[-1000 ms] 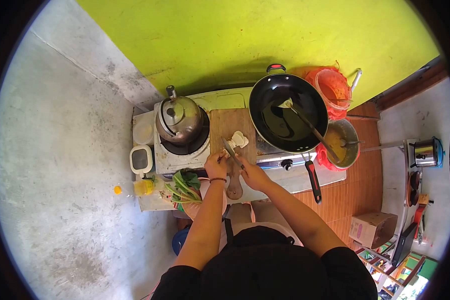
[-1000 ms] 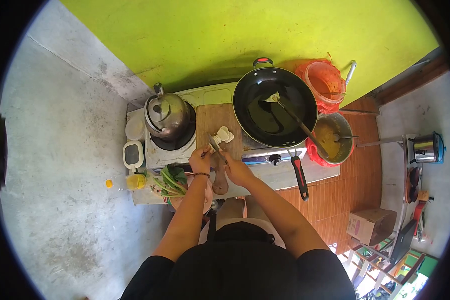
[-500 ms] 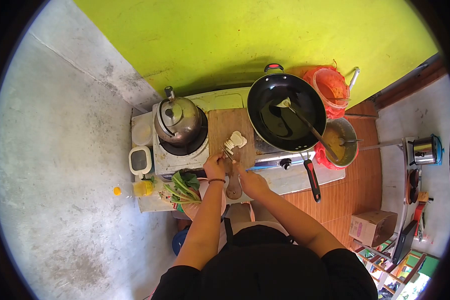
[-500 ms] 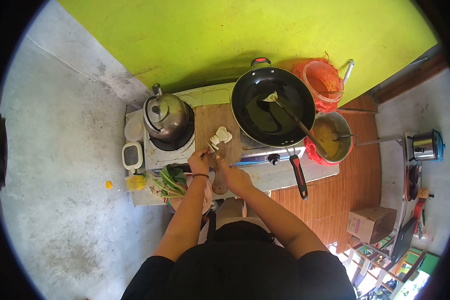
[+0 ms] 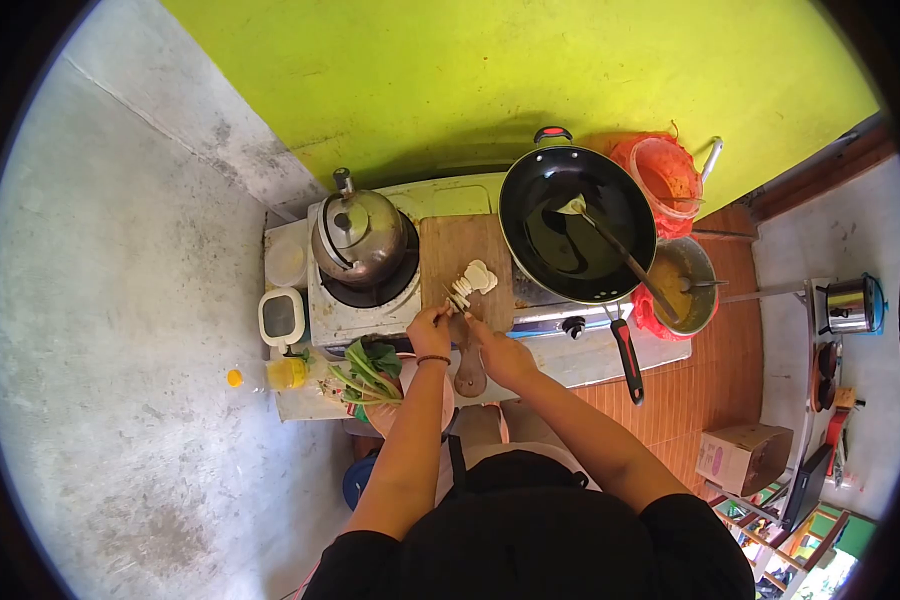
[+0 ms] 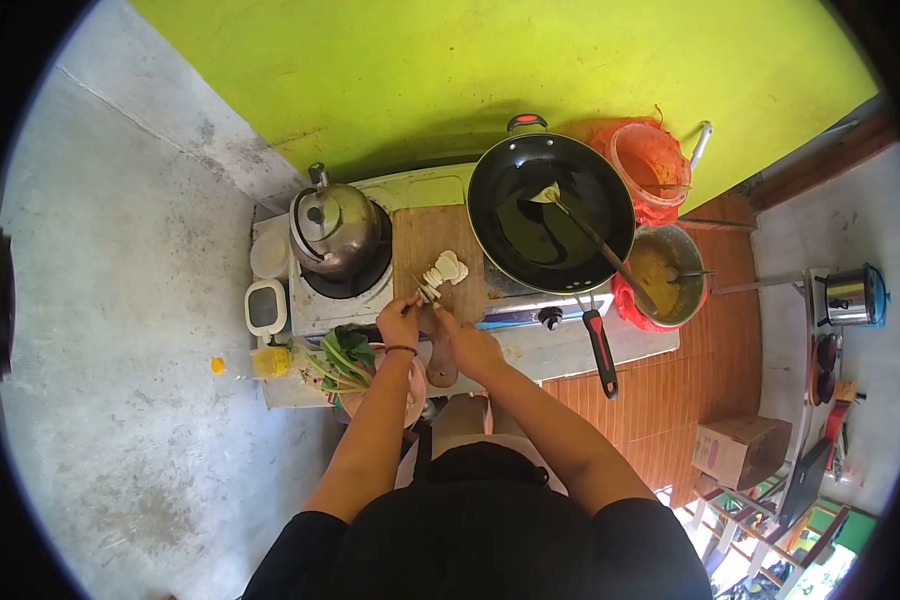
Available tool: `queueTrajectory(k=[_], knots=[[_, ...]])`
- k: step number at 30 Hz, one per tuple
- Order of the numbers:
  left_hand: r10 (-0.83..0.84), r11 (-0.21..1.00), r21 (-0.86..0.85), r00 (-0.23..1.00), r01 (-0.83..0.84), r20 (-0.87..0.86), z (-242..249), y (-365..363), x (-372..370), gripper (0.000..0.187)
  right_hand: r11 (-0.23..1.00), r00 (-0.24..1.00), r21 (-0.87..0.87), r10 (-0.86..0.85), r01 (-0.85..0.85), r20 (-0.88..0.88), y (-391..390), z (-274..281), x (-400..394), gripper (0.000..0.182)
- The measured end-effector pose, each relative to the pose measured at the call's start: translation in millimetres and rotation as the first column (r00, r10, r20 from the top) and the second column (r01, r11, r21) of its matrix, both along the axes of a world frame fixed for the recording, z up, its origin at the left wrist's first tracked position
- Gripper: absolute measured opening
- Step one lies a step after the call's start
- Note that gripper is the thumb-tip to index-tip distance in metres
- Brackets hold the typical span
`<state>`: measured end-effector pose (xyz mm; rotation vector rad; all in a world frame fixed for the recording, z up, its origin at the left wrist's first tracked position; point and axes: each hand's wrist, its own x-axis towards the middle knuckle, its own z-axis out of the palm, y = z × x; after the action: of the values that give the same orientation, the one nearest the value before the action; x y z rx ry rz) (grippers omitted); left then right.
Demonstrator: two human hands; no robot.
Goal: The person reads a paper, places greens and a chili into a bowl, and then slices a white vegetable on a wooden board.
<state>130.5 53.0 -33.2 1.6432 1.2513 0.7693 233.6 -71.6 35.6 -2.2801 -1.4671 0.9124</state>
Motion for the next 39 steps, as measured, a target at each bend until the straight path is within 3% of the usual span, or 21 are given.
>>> queueTrajectory(k=[4,19,22,25,31,35,37,38,39], knots=[[0.007,1.000,0.028,1.000,-0.008,0.023,-2.6,-3.0,-0.4,0.014,0.988,0.995,0.149,-0.036,0.049,-0.088,-11.7,-0.5,-4.5,0.064],[0.000,0.997,0.082,0.998,0.004,-0.061,-5.2,-3.0,-0.5,0.015,0.999,1.000,-0.045,0.001,0.000,0.020,-12.8,1.4,-10.3,0.067],[-0.001,0.998,0.058,0.998,0.005,-0.065,7.8,-4.1,0.3,0.015,0.997,0.999,-0.071,-0.011,0.014,0.043,-7.3,-3.5,-11.7,0.059],[0.004,0.999,0.044,0.997,0.000,-0.071,9.6,-5.3,-0.1,0.014,0.991,0.999,-0.130,-0.012,0.008,-0.034,-2.2,-2.4,-8.2,0.069],[0.073,0.997,0.003,0.997,-0.073,0.007,1.0,-7.8,3.4,0.013,0.995,0.993,-0.073,0.076,-0.070,0.091,-3.4,0.5,1.1,0.066],[0.121,0.992,-0.024,0.992,-0.121,0.019,-8.1,-5.3,11.9,0.017,0.975,0.994,0.211,-0.046,0.066,-0.100,-5.1,-7.8,7.4,0.061],[0.144,0.979,-0.152,0.987,-0.132,0.071,-20.1,1.1,18.2,0.022,0.935,0.987,0.342,-0.038,0.090,-0.155,-4.3,-5.5,13.4,0.063],[0.157,0.967,-0.215,0.983,-0.134,0.097,-25.6,3.5,21.2,0.025,0.940,0.988,0.317,-0.088,0.124,-0.128,-5.0,-3.8,16.6,0.063],[0.141,0.985,-0.111,0.985,-0.129,0.102,-27.7,3.8,24.6,0.029,0.942,0.986,0.294,-0.136,0.160,-0.100,-6.1,-1.5,20.2,0.063]])
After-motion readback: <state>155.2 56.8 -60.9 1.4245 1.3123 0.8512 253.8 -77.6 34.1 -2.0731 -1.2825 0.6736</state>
